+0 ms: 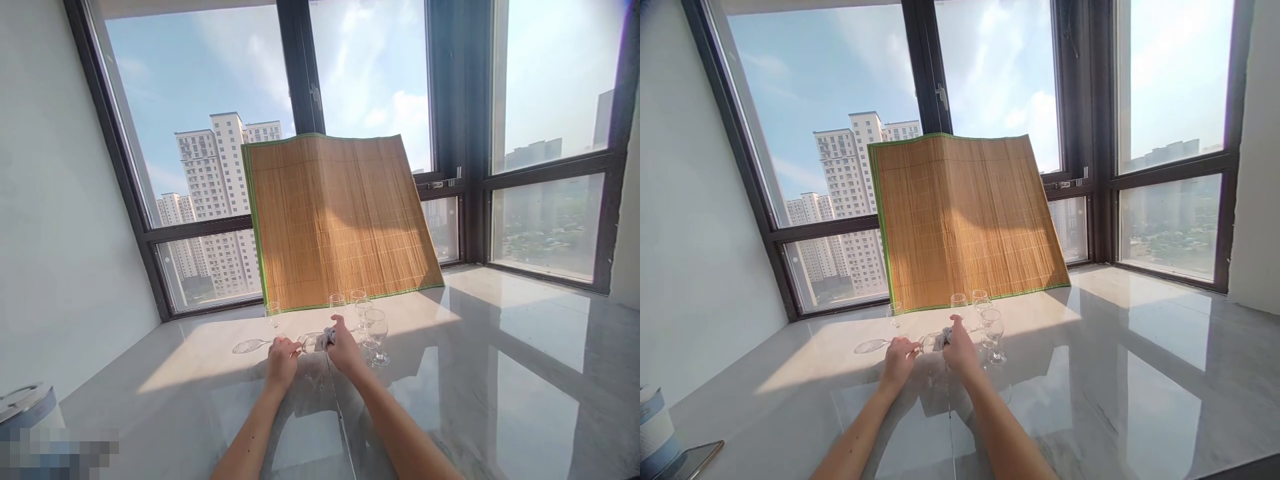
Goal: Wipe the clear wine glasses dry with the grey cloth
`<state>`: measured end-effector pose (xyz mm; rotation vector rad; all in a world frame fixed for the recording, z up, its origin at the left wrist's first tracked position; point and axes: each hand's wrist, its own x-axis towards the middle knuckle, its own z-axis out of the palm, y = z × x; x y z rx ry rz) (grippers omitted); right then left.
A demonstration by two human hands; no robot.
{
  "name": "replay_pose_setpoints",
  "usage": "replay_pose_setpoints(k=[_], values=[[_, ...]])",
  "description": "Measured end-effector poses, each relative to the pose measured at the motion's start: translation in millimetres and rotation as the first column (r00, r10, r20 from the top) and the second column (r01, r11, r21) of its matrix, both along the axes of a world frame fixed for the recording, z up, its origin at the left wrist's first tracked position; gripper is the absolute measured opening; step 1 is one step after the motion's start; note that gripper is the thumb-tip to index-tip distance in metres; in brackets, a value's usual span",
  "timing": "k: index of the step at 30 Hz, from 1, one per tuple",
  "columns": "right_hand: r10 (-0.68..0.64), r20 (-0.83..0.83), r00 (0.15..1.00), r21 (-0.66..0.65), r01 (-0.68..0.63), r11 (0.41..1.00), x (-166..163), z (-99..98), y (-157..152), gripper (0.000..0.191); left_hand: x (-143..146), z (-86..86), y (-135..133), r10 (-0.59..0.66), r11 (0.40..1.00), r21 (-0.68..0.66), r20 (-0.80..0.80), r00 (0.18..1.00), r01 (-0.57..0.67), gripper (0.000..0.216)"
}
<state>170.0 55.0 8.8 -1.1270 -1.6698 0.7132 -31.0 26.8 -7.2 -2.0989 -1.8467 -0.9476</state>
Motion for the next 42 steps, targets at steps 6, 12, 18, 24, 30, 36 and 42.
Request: replay_pose_setpoints(k=[6,12,18,24,30,36,42], values=[[0.039,-0.043,0.998,0.16,-0.032,0.987,-4.4,9.6,-7.3,0.049,0.0,1.5,-1.6,0.042,0.996,-0.08,0.006,0.999,-0.042,0.026],[0.106,-0.165,0.981,0.074,-0.095,0.993,-7.0,6.1,2.7,0.026,-1.1,1.9,-3.5,-0.016,0.998,-0.052,0.022,1.0,0.017,0.024],[-0.077,-0.188,0.979,-0.093,0.06,0.994,-4.0,-7.6,13.1,0.044,6.1,8.8,-8.6,-0.08,0.997,-0.008,-0.08,0.994,0.08,0.022],[0.001,-0.298,0.955,0.039,0.011,0.999,-3.6,-2.1,8.7,0.044,11.5,15.8,-13.9,0.003,1.0,-0.019,-0.118,0.993,-0.005,0.026],[0.201,-0.286,0.937,0.028,-0.201,0.979,-4.3,1.3,9.0,0.036,8.6,13.9,-11.0,-0.022,0.994,-0.108,-0.071,0.997,0.014,0.026],[0.253,-0.232,0.939,0.012,-0.257,0.966,-1.4,7.4,-0.6,0.057,2.0,9.9,-8.7,0.05,0.993,-0.104,0.013,0.999,-0.048,0.023],[0.264,-0.144,0.954,0.174,-0.239,0.955,-4.3,7.9,-5.1,0.056,3.1,9.3,-10.7,0.047,0.989,-0.141,0.044,0.998,-0.04,0.026]])
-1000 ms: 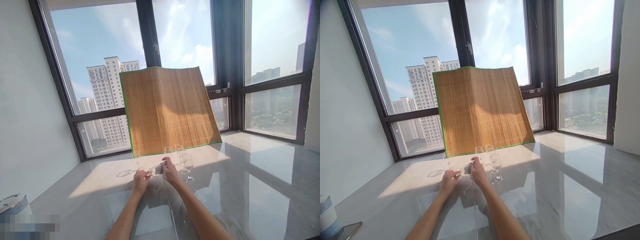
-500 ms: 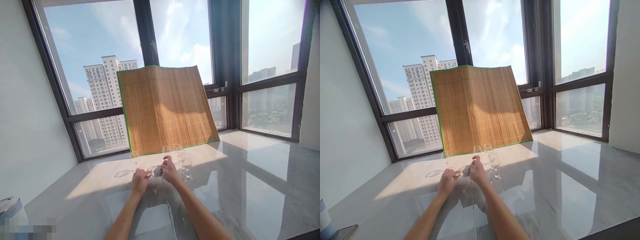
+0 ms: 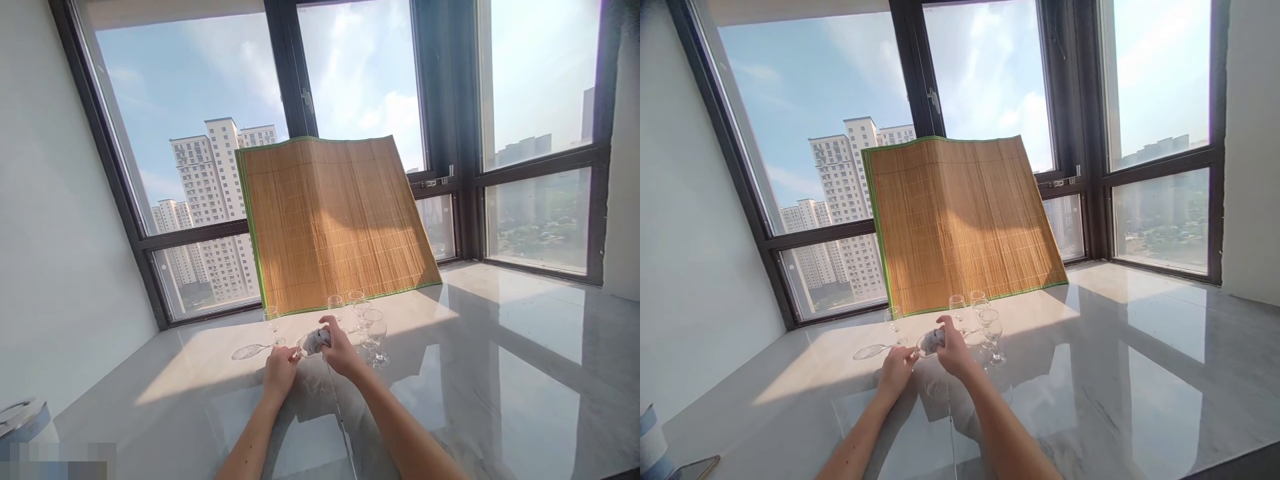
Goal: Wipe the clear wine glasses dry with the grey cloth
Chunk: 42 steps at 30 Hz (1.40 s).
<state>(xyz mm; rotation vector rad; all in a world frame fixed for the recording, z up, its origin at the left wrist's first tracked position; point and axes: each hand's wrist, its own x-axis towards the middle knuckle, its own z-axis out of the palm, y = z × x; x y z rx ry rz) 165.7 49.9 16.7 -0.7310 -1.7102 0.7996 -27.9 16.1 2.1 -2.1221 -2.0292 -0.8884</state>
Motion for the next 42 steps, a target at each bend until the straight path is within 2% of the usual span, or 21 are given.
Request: replay_pose_setpoints(k=[2,5,8,10,12,14,16,18,21,22,24,26,28,30,32,34,37,39,42], values=[[0.071,-0.07,0.995,-0.084,-0.077,0.993,-0.9,1.6,-0.4,0.052,1.1,0.2,-1.3,-0.014,1.0,0.0,0.022,1.0,0.014,0.028],[0.176,-0.19,0.966,-0.247,-0.221,0.943,0.6,7.7,-3.7,0.05,-0.5,-2.3,-1.0,-0.05,0.998,0.043,0.059,0.997,0.047,0.034],[0.155,-0.34,0.927,-0.339,-0.275,0.9,5.6,16.1,-7.5,0.054,-5.3,-7.7,3.3,-0.072,0.996,0.07,0.156,0.985,0.062,0.037],[0.041,-0.426,0.904,-0.367,-0.214,0.906,9.5,19.9,-7.3,0.054,-7.8,-10.9,7.1,-0.082,0.995,0.081,0.261,0.962,0.062,0.038],[-0.124,-0.442,0.888,-0.387,-0.064,0.92,11.7,20.0,-4.6,0.051,-6.8,-12.1,10.1,-0.095,0.994,0.084,0.391,0.915,0.067,0.037],[-0.256,-0.409,0.876,-0.388,0.087,0.918,10.7,16.4,-1.3,0.047,-0.7,-11.0,11.5,-0.122,0.992,0.08,0.539,0.834,0.094,0.037],[-0.299,-0.373,0.878,-0.377,0.151,0.914,5.8,10.8,0.5,0.046,10.1,-8.7,11.2,-0.181,0.983,0.093,0.657,0.732,0.16,0.042],[-0.265,-0.356,0.896,-0.366,0.127,0.922,-1.7,6.0,-0.6,0.046,23.1,-7.0,10.3,-0.235,0.969,0.126,0.745,0.624,0.215,0.044],[-0.12,-0.374,0.92,-0.349,-0.02,0.937,-11.5,5.1,-7.0,0.05,38.6,-8.3,9.9,-0.248,0.958,0.138,0.836,0.489,0.251,0.043],[-0.069,-0.392,0.917,-0.346,-0.077,0.935,-13.1,6.6,-9.7,0.052,41.2,-9.6,10.2,-0.239,0.958,0.127,0.849,0.471,0.257,0.045],[-0.015,-0.436,0.9,-0.348,-0.153,0.925,-13.3,11.5,-14.3,0.053,42.4,-12.3,10.8,-0.213,0.963,0.097,0.846,0.489,0.252,0.048],[-0.035,-0.476,0.879,-0.345,-0.15,0.927,-10.4,17.2,-16.7,0.053,39.5,-13.7,10.2,-0.172,0.975,0.061,0.814,0.555,0.213,0.05],[-0.081,-0.491,0.868,-0.316,-0.09,0.945,-6.3,22.1,-16.5,0.05,35.1,-12.4,7.2,-0.126,0.985,0.01,0.714,0.689,0.17,0.049],[-0.109,-0.471,0.876,-0.235,-0.005,0.972,-2.5,25.3,-14.8,0.046,30.8,-7.6,2.0,-0.1,0.991,-0.029,0.502,0.859,0.132,0.042],[-0.123,-0.413,0.903,-0.118,0.081,0.99,-0.1,26.2,-13.3,0.043,27.0,0.1,-4.5,-0.07,0.996,-0.04,0.234,0.97,0.081,0.035],[-0.145,-0.333,0.932,-0.009,0.15,0.989,0.5,24.9,-12.6,0.043,23.7,9.3,-10.9,-0.032,0.999,-0.036,-0.005,0.999,0.032,0.032],[-0.19,-0.218,0.957,0.078,0.211,0.974,-1.3,19.7,-12.2,0.043,19.7,21.3,-17.6,0.009,1.0,-0.018,-0.26,0.965,-0.015,0.029],[-0.206,-0.164,0.965,0.1,0.224,0.969,-2.5,15.5,-10.9,0.044,17.7,25.5,-19.5,0.018,1.0,-0.009,-0.332,0.943,-0.022,0.027],[-0.264,-0.153,0.952,0.079,0.278,0.957,-0.7,11.4,-6.9,0.045,16.7,24.8,-19.1,-0.027,1.0,-0.02,-0.298,0.954,0.022,0.024]])
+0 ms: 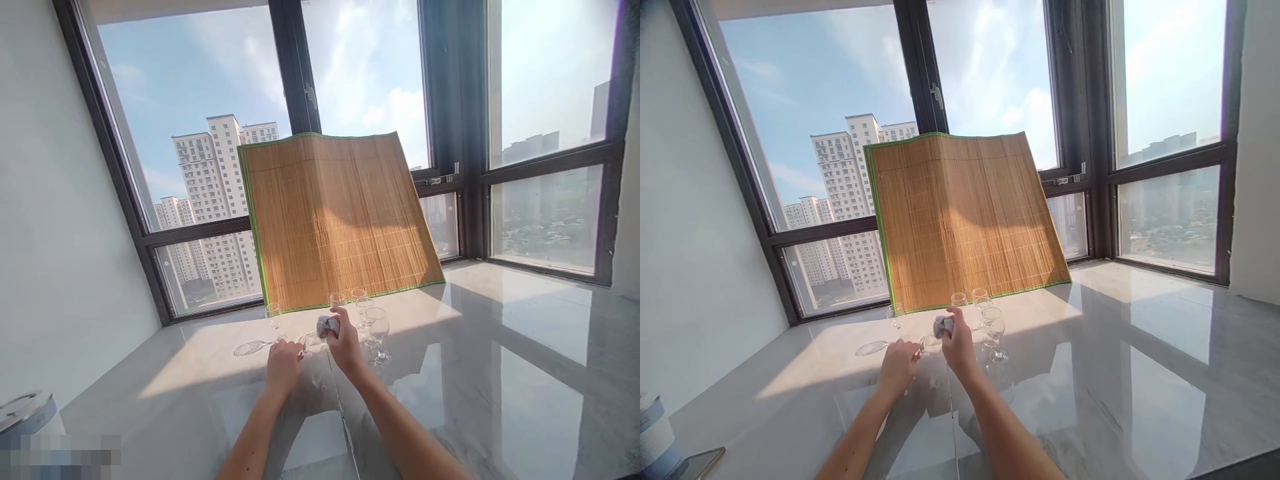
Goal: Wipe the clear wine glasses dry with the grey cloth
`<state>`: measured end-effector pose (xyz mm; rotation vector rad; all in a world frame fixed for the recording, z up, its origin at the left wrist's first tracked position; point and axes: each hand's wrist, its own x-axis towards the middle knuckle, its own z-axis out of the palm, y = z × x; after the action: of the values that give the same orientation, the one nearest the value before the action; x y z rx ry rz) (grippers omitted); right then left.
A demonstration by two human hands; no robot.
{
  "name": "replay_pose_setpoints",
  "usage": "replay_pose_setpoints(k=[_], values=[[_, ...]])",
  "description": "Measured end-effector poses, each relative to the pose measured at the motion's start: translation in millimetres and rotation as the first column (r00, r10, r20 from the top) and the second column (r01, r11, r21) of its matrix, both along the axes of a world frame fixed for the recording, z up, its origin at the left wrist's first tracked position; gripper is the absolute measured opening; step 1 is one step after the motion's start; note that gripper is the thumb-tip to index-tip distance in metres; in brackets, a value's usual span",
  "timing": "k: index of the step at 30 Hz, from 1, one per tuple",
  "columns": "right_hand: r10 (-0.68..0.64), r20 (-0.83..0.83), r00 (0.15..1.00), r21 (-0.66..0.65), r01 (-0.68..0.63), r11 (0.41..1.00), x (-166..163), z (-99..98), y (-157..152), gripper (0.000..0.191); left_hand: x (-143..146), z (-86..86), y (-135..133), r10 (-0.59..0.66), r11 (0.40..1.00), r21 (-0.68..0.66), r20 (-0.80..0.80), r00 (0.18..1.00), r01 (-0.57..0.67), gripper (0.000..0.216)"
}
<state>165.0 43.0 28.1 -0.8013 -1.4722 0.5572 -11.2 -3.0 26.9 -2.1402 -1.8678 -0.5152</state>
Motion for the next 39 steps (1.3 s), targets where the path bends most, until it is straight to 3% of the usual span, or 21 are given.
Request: replay_pose_setpoints(k=[4,7,9,11,14,16,18,20,22,25,29,32,35,39], values=[[-0.169,-0.12,0.978,-0.133,0.153,0.979,8.4,2.0,4.5,0.045,3.2,-8.3,5.0,-0.091,0.994,0.08,0.246,0.965,0.073,0.02],[-0.18,-0.18,0.967,-0.238,0.134,0.962,9.8,3.7,4.0,0.046,8.8,-13.4,9.6,-0.13,0.979,0.201,0.517,0.846,0.028,0.022],[-0.112,-0.173,0.979,-0.246,0.067,0.967,4.9,0.8,3.1,0.047,13.0,-14.2,11.1,-0.137,0.984,0.177,0.725,0.675,0.009,0.028],[-0.005,-0.136,0.991,-0.236,-0.027,0.971,-3.8,-5.9,3.0,0.05,17.0,-13.1,10.8,-0.134,0.991,0.119,0.884,0.447,0.061,0.036],[0.18,-0.06,0.982,-0.276,-0.189,0.942,-17.1,-18.3,3.6,0.053,20.3,-10.2,9.0,-0.145,0.982,0.126,0.981,0.131,0.143,0.039],[0.267,-0.052,0.962,-0.348,-0.269,0.898,-21.7,-23.2,2.8,0.054,19.2,-8.8,9.3,-0.143,0.981,0.144,0.99,-0.016,0.132,0.039],[0.322,-0.092,0.942,-0.43,-0.33,0.84,-22.0,-23.0,0.2,0.057,14.9,-8.7,11.5,-0.142,0.985,0.149,0.987,-0.081,0.084,0.038],[0.37,-0.156,0.916,-0.477,-0.398,0.783,-19.4,-18.4,-3.8,0.06,8.0,-10.1,14.6,-0.142,0.99,0.142,0.99,-0.026,0.002,0.037],[0.399,-0.215,0.891,-0.47,-0.453,0.758,-16.2,-12.3,-7.2,0.06,0.2,-12.8,17.2,-0.112,0.989,0.125,0.981,0.157,-0.076,0.033],[0.375,-0.247,0.893,-0.379,-0.446,0.811,-13.4,-6.1,-8.3,0.061,-8.6,-19.1,19.1,-0.018,0.991,0.079,0.878,0.478,-0.108,0.027],[0.33,-0.228,0.916,-0.261,-0.384,0.886,-14.6,-4.0,-7.4,0.058,-11.4,-29.2,21.2,0.062,0.997,-0.017,0.702,0.71,-0.07,0.015],[0.327,-0.156,0.932,-0.137,-0.348,0.927,-17.0,-0.2,-14.5,0.053,-9.5,-34.5,24.5,0.07,0.997,-0.034,0.628,0.775,-0.062,0.012],[0.364,-0.046,0.93,-0.02,-0.365,0.931,-18.2,5.6,-26.7,0.052,-7.8,-35.3,26.9,-0.011,1.0,0.002,0.64,0.769,0.012,0.014],[0.347,0.136,0.928,0.002,-0.35,0.937,-16.2,7.1,-36.5,0.054,-13.8,-31.3,26.8,-0.078,0.991,-0.029,0.668,0.74,0.131,0.015]])
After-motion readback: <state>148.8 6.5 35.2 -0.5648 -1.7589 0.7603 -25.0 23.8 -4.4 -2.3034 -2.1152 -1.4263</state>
